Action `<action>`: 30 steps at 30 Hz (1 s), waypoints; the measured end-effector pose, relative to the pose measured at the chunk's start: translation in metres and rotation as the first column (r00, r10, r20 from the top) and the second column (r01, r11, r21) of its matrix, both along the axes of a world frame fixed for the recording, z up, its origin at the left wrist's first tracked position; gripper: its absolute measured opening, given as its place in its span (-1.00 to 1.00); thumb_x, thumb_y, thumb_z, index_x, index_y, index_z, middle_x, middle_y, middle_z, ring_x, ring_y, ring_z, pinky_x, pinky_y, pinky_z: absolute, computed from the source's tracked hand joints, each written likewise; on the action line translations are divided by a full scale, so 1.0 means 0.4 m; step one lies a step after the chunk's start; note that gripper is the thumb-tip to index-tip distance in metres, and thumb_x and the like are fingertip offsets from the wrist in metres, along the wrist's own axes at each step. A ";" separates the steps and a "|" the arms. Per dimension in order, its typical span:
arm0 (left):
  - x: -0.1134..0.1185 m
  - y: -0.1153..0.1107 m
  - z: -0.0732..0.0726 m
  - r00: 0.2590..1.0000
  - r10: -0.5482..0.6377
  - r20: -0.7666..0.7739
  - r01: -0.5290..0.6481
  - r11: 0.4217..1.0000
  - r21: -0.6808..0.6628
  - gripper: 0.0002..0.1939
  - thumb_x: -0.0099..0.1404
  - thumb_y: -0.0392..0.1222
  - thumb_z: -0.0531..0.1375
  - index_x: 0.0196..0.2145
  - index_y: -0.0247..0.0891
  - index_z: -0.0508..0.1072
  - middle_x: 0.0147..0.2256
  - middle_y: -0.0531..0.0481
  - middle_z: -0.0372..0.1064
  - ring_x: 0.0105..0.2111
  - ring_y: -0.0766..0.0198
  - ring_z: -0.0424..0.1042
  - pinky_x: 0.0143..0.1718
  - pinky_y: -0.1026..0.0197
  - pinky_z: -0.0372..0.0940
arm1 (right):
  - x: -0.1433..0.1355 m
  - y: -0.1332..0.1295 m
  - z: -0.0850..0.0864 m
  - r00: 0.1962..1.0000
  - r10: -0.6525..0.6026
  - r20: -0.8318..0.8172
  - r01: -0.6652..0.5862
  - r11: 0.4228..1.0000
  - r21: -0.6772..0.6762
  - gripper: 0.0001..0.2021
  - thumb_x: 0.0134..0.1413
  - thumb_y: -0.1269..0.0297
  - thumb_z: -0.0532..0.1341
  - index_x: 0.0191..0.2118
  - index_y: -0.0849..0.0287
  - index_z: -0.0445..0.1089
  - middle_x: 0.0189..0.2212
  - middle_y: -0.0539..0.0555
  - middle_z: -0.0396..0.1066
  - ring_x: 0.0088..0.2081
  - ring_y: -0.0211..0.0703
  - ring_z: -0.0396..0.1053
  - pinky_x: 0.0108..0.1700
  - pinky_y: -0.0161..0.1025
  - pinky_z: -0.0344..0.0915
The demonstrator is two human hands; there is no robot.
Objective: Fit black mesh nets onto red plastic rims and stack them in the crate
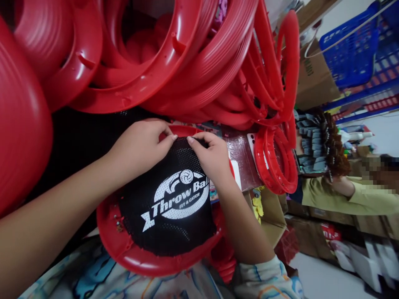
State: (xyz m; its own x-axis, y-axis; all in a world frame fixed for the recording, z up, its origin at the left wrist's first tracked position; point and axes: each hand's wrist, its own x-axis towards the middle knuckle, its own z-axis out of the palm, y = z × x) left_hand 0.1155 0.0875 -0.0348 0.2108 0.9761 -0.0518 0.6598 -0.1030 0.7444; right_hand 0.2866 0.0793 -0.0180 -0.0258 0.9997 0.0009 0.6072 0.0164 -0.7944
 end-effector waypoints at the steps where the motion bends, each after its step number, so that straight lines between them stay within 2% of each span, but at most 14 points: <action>1: 0.001 0.001 -0.001 1.000 0.002 -0.016 -0.002 1.000 0.006 -0.71 0.25 -0.09 0.03 -0.29 -0.27 0.48 -0.28 -0.13 0.50 -0.28 0.06 0.45 -0.18 0.07 0.30 | -0.005 -0.002 -0.003 0.999 -0.019 0.051 0.015 0.998 0.069 -0.88 0.06 0.24 0.26 -0.42 0.15 0.47 -0.43 -0.04 0.48 -0.36 -0.27 0.37 -0.24 -0.28 0.27; 4: 0.004 0.004 -0.001 0.997 0.015 -0.081 -0.013 1.000 0.028 -0.67 0.27 -0.09 -0.01 -0.24 -0.29 0.48 -0.21 -0.19 0.49 -0.18 -0.01 0.45 -0.11 0.03 0.30 | -0.017 -0.005 -0.016 0.985 -0.053 0.166 0.018 0.978 0.208 -0.88 0.10 0.25 0.24 -0.39 0.13 0.48 -0.41 -0.04 0.50 -0.33 -0.26 0.40 -0.20 -0.27 0.27; 9: 0.008 0.006 -0.003 0.989 0.026 -0.148 -0.019 0.999 0.048 -0.63 0.29 -0.07 -0.05 -0.22 -0.32 0.47 -0.21 -0.20 0.47 -0.17 -0.03 0.43 -0.10 0.00 0.31 | -0.021 -0.006 -0.040 0.956 -0.082 0.281 -0.003 0.957 0.289 -0.84 0.15 0.24 0.21 -0.39 0.14 0.48 -0.41 -0.03 0.52 -0.34 -0.24 0.42 -0.21 -0.27 0.27; 13: 0.010 0.007 -0.012 0.986 0.048 -0.162 -0.040 0.998 0.047 -0.66 0.28 -0.04 -0.04 -0.25 -0.26 0.45 -0.22 -0.14 0.44 -0.18 0.01 0.42 -0.10 0.04 0.32 | -0.021 -0.005 -0.051 0.932 -0.095 0.348 -0.050 0.921 0.387 -0.83 0.18 0.28 0.19 -0.38 0.18 0.48 -0.41 0.01 0.53 -0.33 -0.24 0.42 -0.22 -0.29 0.26; 22: 0.013 0.010 -0.005 0.986 0.030 -0.166 -0.030 1.000 0.006 -0.64 0.30 -0.02 -0.06 -0.25 -0.24 0.44 -0.17 -0.19 0.40 -0.17 -0.05 0.42 -0.09 -0.05 0.30 | -0.017 -0.004 -0.074 0.850 -0.143 0.507 -0.118 0.886 0.449 -0.73 0.25 0.24 0.10 -0.43 0.20 0.42 -0.49 0.03 0.45 -0.42 -0.26 0.35 -0.31 -0.29 0.19; 24: 0.014 0.015 -0.005 0.984 0.033 -0.175 -0.036 0.999 -0.014 -0.65 0.29 -0.01 -0.06 -0.26 -0.23 0.44 -0.18 -0.19 0.40 -0.17 -0.06 0.43 -0.10 -0.06 0.31 | -0.012 -0.004 -0.079 0.830 -0.123 0.543 -0.173 0.870 0.461 -0.73 0.28 0.25 0.05 -0.33 0.22 0.45 -0.44 0.05 0.47 -0.38 -0.25 0.36 -0.29 -0.29 0.19; 27: 0.015 0.020 -0.004 0.982 0.020 -0.185 -0.028 0.999 -0.043 -0.66 0.29 -0.01 -0.06 -0.28 -0.22 0.43 -0.18 -0.19 0.39 -0.15 -0.08 0.43 -0.10 -0.07 0.31 | -0.006 -0.005 -0.077 0.771 -0.034 0.635 -0.336 0.827 0.452 -0.68 0.33 0.33 -0.04 -0.10 0.20 0.46 -0.40 0.04 0.44 -0.39 -0.27 0.32 -0.31 -0.30 0.16; 30: 0.016 0.021 -0.001 0.979 0.021 -0.205 -0.035 0.997 -0.065 -0.66 0.29 -0.02 -0.07 -0.26 -0.22 0.43 -0.18 -0.19 0.40 -0.14 -0.07 0.43 -0.09 -0.07 0.31 | -0.003 -0.008 -0.069 0.683 0.030 0.730 -0.438 0.817 0.376 -0.62 0.34 0.36 -0.08 -0.05 0.10 0.48 -0.48 0.01 0.34 -0.46 -0.28 0.20 -0.39 -0.28 0.09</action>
State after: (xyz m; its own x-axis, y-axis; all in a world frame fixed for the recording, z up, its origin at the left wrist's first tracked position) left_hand 0.1217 0.0959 -0.0351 0.1617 0.9743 -0.1570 0.8001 -0.0363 0.5988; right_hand 0.2853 0.0761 -0.0454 -0.4558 0.8152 0.3575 0.8720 0.4894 -0.0043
